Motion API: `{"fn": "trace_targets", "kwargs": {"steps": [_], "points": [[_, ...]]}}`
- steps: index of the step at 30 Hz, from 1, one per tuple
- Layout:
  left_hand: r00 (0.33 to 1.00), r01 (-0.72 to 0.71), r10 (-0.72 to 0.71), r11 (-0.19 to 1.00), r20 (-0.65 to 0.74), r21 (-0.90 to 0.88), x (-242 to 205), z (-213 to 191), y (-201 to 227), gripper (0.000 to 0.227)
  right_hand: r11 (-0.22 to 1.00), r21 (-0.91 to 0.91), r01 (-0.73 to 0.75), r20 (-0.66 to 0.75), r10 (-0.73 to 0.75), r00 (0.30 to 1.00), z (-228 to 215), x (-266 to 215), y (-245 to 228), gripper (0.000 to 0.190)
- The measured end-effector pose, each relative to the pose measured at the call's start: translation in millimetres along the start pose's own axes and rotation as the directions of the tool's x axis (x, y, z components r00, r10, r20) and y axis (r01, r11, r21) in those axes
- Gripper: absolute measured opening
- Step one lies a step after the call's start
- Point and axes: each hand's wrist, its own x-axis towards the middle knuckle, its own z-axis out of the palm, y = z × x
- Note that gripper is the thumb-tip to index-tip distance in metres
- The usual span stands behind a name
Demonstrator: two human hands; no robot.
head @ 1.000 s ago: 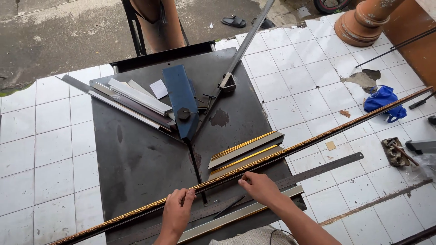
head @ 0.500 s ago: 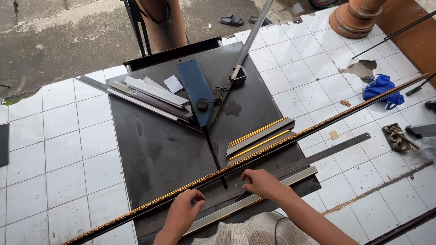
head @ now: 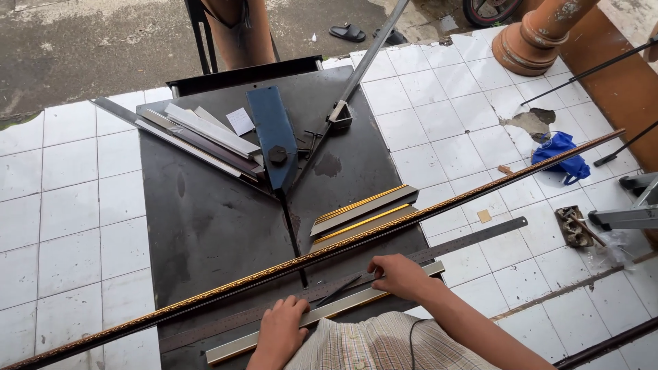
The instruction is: The person uses a miter saw to cut several short pieces from a long ornate moulding. They repeatedly position the moulding, lower the saw blade to cut, then remove and stack the cut pieces on the table.
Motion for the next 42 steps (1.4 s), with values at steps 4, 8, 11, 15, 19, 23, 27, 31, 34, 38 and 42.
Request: {"fn": "trace_targets", "kwargs": {"steps": [4, 8, 11, 15, 19, 23, 27, 31, 34, 38, 42], "points": [[0.999, 0.024, -0.023, 0.999, -0.04, 0.026, 4, 5, 6, 0.027, 0.999, -0.008, 0.04, -0.025, -0.041, 0.999, -1, 8, 18, 0.025], [0.979, 0.143, -0.172, 0.962, -0.113, -0.232, -2, -3, 20, 0.015, 0.999, -0.022, 0.027, -0.061, -0.028, 0.998, -11, 6, 23, 0.025], [0.921, 0.185, -0.367, 0.71, -0.132, -0.68, 7, -5, 28, 0.008, 1.0, 0.008, 0.017, -0.111, -0.016, 0.994, -20, 3, 26, 0.022], [0.871, -0.031, -0.436, -0.51, 0.228, -0.86, 34, 5, 24, 0.011, 0.998, 0.045, 0.041, -0.188, -0.032, 0.982, -23, 4, 32, 0.018], [0.824, -0.058, -0.407, -0.752, 0.394, -0.656, 45, -4, 20, 0.017, 0.995, 0.092, 0.048, -0.179, -0.03, 0.983, -26, -3, 23, 0.018], [0.8, -0.039, -0.417, -0.754, 0.432, -0.656, 61, 2, 10, 0.038, 0.994, 0.079, 0.075, -0.193, -0.059, 0.98, -26, -2, 15, 0.017], [0.79, -0.022, -0.421, -0.746, 0.446, -0.665, 74, 9, 4, 0.037, 0.995, 0.063, 0.082, -0.178, -0.069, 0.981, -25, -4, 6, 0.015], [0.766, -0.007, -0.408, -0.778, 0.497, -0.628, 71, 4, 3, 0.046, 0.994, 0.058, 0.09, -0.158, -0.08, 0.984, -19, -4, 3, 0.016], [0.748, -0.019, -0.451, -0.747, 0.486, -0.664, 72, 8, 0, 0.035, 0.995, 0.042, 0.089, -0.151, -0.082, 0.985, -16, -2, 3, 0.018], [0.735, -0.059, -0.483, -0.745, 0.476, -0.665, 66, 6, -1, 0.014, 0.998, 0.019, 0.057, -0.132, -0.054, 0.99, -16, -1, 3, 0.018], [0.73, -0.008, -0.458, -0.748, 0.507, -0.663, 59, 0, 0, 0.022, 0.998, -0.01, 0.066, -0.193, -0.066, 0.979, -16, 0, 0, 0.016]]}}
